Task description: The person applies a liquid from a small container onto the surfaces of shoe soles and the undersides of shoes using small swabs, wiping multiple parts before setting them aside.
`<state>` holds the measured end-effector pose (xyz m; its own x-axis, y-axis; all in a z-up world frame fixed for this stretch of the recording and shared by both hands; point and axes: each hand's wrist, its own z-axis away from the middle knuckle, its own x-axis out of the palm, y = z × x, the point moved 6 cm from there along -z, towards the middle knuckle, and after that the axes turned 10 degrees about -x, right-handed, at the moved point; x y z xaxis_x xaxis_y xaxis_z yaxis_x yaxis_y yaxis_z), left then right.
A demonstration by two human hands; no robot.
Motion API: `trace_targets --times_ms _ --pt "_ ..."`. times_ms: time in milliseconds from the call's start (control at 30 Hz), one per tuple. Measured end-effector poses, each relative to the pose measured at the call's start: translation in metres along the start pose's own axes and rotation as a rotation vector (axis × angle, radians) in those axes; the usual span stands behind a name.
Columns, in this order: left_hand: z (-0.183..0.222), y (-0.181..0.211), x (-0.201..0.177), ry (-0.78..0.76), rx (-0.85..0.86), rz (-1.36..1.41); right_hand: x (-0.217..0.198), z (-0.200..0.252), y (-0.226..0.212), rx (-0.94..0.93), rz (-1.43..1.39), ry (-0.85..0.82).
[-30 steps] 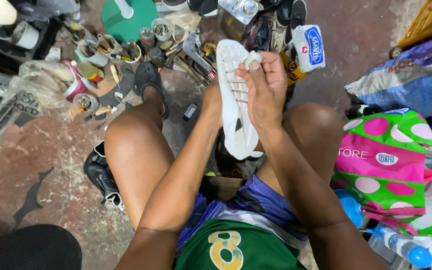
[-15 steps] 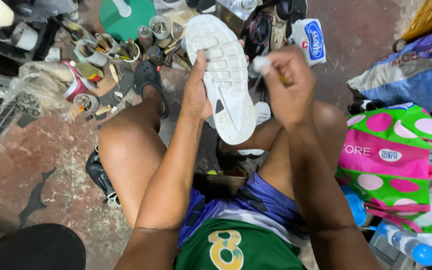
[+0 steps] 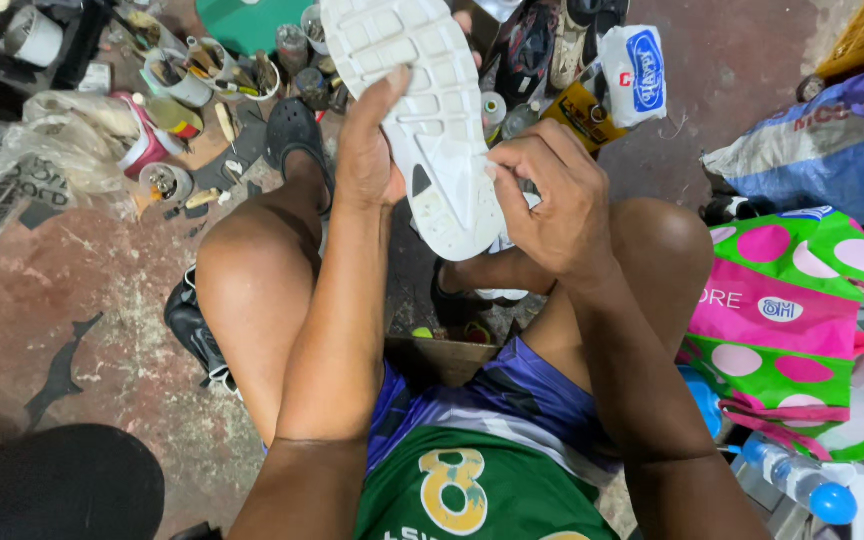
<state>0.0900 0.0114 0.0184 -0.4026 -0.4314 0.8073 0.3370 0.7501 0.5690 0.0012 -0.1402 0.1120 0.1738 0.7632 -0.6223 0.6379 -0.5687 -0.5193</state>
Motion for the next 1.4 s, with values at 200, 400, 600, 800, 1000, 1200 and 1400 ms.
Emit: trace_targets --times_ms 200,400,600,800,1000,1200,1400 --pt "0.001 0.000 0.007 0.000 -0.026 0.027 -0.003 -0.003 -0.005 -0.034 0.042 0.020" --pt "0.006 0.024 0.008 -0.001 0.042 0.057 -0.008 0.004 -0.004 0.070 -0.180 -0.069" --pt "0.012 0.036 0.015 0.022 0.140 0.080 0.005 0.039 0.003 0.297 -0.719 0.157" --pt "0.006 0.018 0.019 0.069 0.186 0.026 0.029 0.052 0.012 0.256 -0.616 0.401" --pt "0.019 -0.037 0.032 0.203 -0.024 0.205 0.021 0.036 0.012 0.400 -0.441 0.399" --pt "0.017 -0.032 0.022 0.193 0.023 0.198 0.001 0.012 -0.031 0.003 0.124 0.152" --pt "0.014 -0.030 0.019 0.177 0.050 0.221 0.004 0.013 -0.020 0.069 0.058 0.221"
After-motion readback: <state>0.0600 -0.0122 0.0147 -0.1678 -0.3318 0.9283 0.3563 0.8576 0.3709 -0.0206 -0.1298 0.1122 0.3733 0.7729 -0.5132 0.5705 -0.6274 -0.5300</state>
